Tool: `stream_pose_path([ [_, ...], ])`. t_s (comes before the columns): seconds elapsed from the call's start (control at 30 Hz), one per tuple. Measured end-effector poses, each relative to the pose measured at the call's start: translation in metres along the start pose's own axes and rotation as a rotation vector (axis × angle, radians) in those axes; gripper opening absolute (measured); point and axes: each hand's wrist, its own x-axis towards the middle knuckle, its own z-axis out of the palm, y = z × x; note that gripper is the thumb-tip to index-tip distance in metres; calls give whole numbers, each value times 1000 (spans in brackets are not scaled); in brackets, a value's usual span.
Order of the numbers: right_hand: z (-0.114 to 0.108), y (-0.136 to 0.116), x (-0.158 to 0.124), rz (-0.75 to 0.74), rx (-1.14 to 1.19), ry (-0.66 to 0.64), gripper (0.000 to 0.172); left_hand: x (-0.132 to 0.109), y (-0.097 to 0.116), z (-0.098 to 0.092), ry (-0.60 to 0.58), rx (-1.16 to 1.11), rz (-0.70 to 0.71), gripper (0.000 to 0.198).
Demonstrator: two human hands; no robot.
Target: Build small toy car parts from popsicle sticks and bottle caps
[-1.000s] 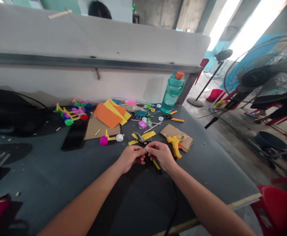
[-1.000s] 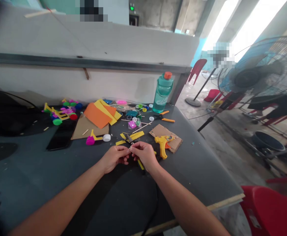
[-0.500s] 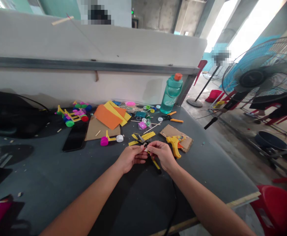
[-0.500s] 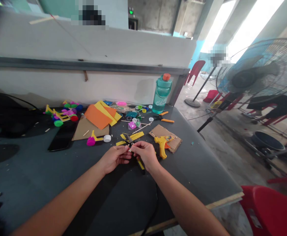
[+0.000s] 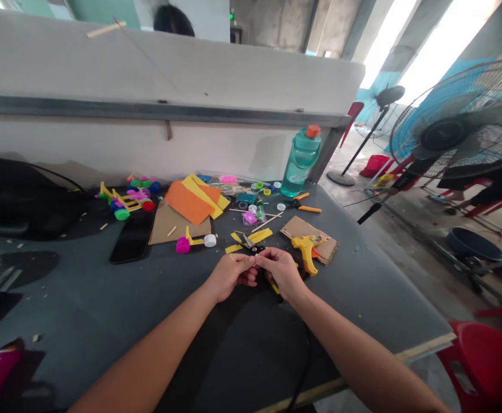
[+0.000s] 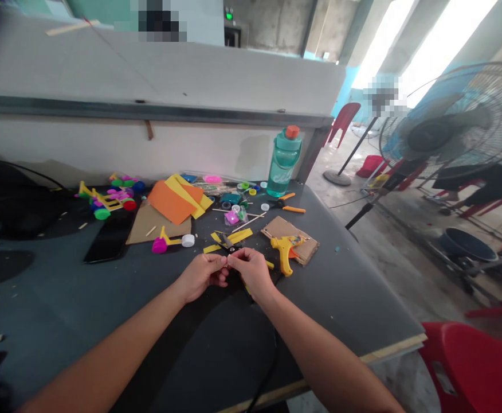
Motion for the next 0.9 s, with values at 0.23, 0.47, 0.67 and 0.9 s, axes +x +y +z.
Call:
stream_pose_path([
  [0.23,-2,0,-1,-18,7,-39,23,-1,-2,3,-2,100,96,34],
  [0.47,-2,1,1,-88,-20,25,18,-4,2,7,-57,-46,16,32],
  [0.67,-2,4,0,-154,-123,63,20,-4,-1,5,-58,62,91,34],
  [0.9,1,2,-1,-111,-10,-9,30,-3,-2,6,-5,47,175,32],
])
